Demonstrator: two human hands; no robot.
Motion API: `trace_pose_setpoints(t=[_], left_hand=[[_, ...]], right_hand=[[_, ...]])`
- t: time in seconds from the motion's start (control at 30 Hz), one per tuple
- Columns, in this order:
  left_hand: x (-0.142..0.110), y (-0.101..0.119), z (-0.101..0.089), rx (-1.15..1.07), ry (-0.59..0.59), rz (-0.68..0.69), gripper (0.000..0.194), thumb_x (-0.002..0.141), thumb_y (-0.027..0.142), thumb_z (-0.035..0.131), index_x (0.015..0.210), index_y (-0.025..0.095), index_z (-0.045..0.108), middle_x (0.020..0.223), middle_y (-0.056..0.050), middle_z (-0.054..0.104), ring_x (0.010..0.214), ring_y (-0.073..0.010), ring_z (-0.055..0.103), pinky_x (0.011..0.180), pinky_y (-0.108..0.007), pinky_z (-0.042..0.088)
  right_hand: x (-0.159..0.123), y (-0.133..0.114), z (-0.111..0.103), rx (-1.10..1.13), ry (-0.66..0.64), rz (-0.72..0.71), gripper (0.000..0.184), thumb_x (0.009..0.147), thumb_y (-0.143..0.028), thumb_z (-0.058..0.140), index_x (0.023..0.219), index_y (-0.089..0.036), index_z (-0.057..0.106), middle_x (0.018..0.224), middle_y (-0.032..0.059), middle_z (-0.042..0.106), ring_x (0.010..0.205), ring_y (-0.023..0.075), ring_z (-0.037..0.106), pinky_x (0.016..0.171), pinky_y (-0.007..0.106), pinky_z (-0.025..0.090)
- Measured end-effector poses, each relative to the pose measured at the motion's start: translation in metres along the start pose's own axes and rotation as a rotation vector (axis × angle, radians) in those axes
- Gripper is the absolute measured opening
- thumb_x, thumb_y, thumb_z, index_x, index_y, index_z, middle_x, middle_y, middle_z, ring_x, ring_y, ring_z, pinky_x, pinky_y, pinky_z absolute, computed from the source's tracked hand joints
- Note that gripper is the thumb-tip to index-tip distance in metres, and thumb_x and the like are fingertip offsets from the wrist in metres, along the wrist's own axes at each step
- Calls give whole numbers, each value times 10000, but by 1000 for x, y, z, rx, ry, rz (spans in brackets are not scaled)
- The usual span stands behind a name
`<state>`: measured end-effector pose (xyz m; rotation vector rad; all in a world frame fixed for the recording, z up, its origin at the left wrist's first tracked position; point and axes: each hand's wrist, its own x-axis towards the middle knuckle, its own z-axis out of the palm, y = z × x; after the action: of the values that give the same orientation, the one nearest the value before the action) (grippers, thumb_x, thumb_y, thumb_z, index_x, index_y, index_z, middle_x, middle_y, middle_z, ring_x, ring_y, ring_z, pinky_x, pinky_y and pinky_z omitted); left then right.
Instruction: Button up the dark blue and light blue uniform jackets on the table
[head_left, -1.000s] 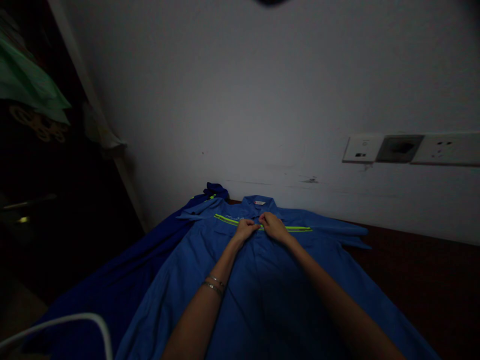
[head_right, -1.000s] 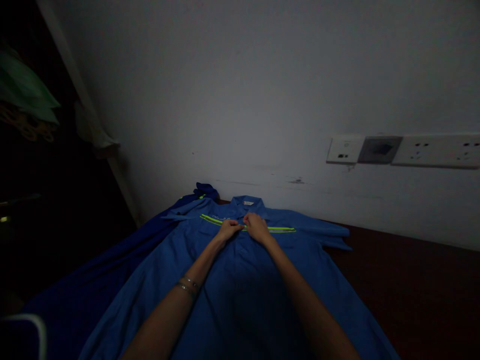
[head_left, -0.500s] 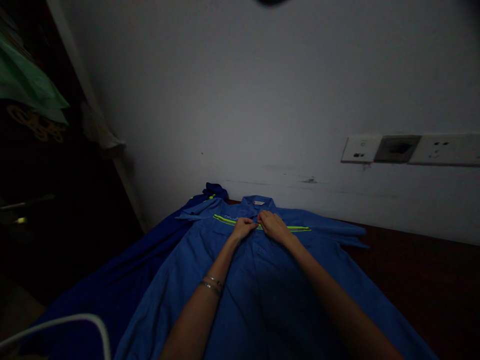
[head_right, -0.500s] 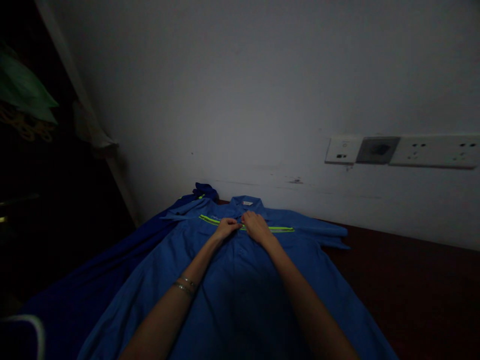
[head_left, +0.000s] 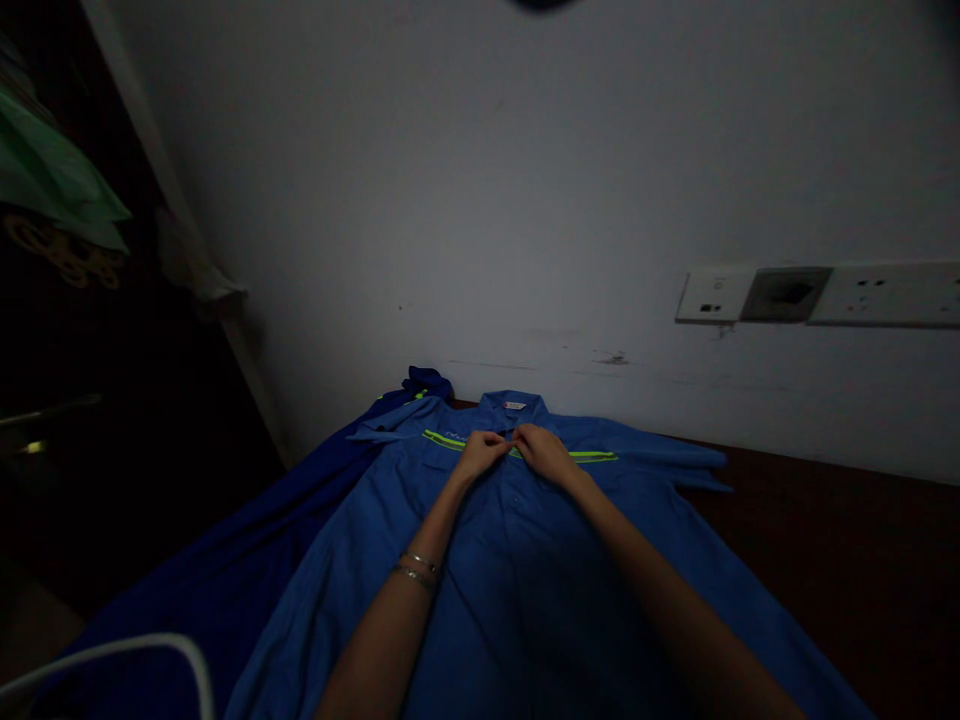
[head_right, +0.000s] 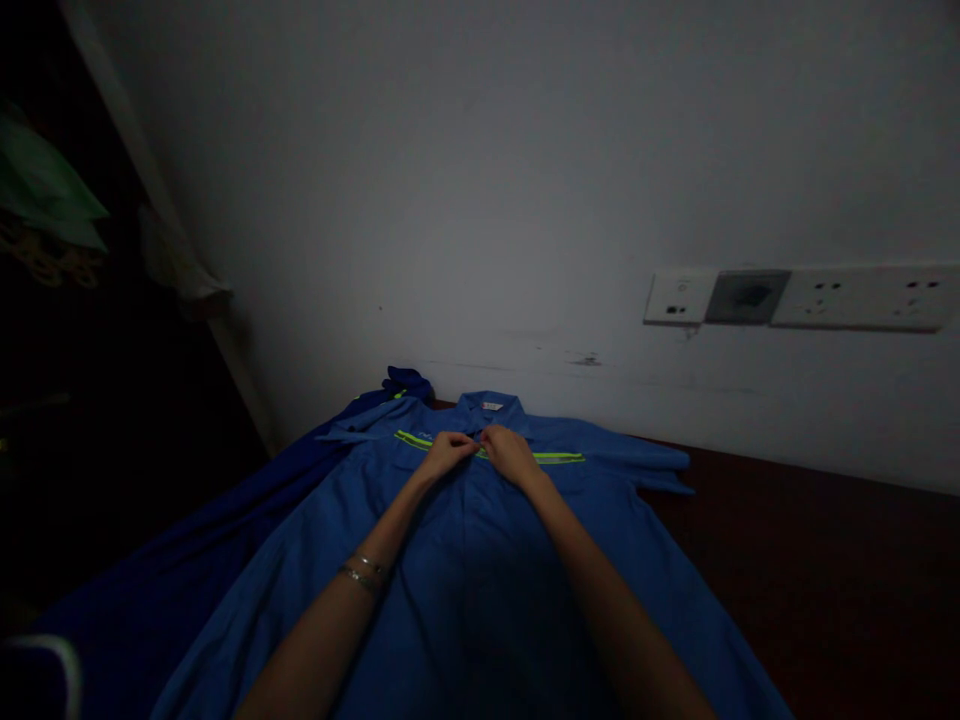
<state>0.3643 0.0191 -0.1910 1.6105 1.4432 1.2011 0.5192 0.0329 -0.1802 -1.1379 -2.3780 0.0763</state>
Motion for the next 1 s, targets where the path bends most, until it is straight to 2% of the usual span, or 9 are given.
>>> trace_pose_setpoints(t=[0.17, 0.27, 0.43, 0.6, 0.83, 1.0], left_hand=[[-1, 0, -13, -76, 8, -186, 190, 670, 229, 553, 666, 82, 672, 539, -17, 580, 468, -74, 481, 440, -171, 338], [-1, -1, -12, -137, -32, -216, 188, 654, 189, 582, 769, 77, 681, 555, -20, 589, 460, -67, 489, 431, -164, 349], [4, -7, 4, -8, 38, -97, 277, 617, 71, 576, 877, 81, 673, 583, -4, 605, 487, -67, 480, 474, -168, 364], [4, -10, 14, 134, 116, 19, 296, 635, 72, 560, 909, 95, 669, 714, -31, 644, 626, -105, 535, 599, -197, 409], [-4, -6, 15, 327, 147, 225, 273, 665, 92, 555, 897, 152, 684, 817, -48, 617, 753, -145, 528, 728, -244, 410], [-4, -9, 17, 358, 173, 248, 252, 670, 116, 568, 893, 149, 681, 842, -56, 593, 784, -149, 526, 749, -248, 414]], right_hand=[[3, 5, 4, 191, 50, 36, 160, 808, -186, 442, 843, -152, 595, 848, 51, 631, 782, 139, 563, 701, 217, 381], [5, 7, 7, 288, 62, 51, 154, 783, -179, 468, 821, -147, 613, 804, 47, 642, 743, 137, 571, 689, 220, 396], [8, 8, 8, 373, 51, 80, 157, 755, -180, 493, 792, -144, 641, 773, 44, 658, 718, 141, 583, 683, 226, 412], [10, 6, 3, 393, 43, 138, 193, 729, -167, 492, 788, -114, 668, 767, 68, 674, 703, 151, 601, 657, 217, 419], [12, 0, -4, 385, 36, 228, 316, 723, -400, 531, 709, -130, 695, 690, 78, 679, 661, 183, 619, 582, 224, 412], [15, -6, -5, 271, 19, 254, 221, 705, -283, 537, 698, -139, 705, 704, 96, 686, 682, 194, 624, 593, 225, 406]])
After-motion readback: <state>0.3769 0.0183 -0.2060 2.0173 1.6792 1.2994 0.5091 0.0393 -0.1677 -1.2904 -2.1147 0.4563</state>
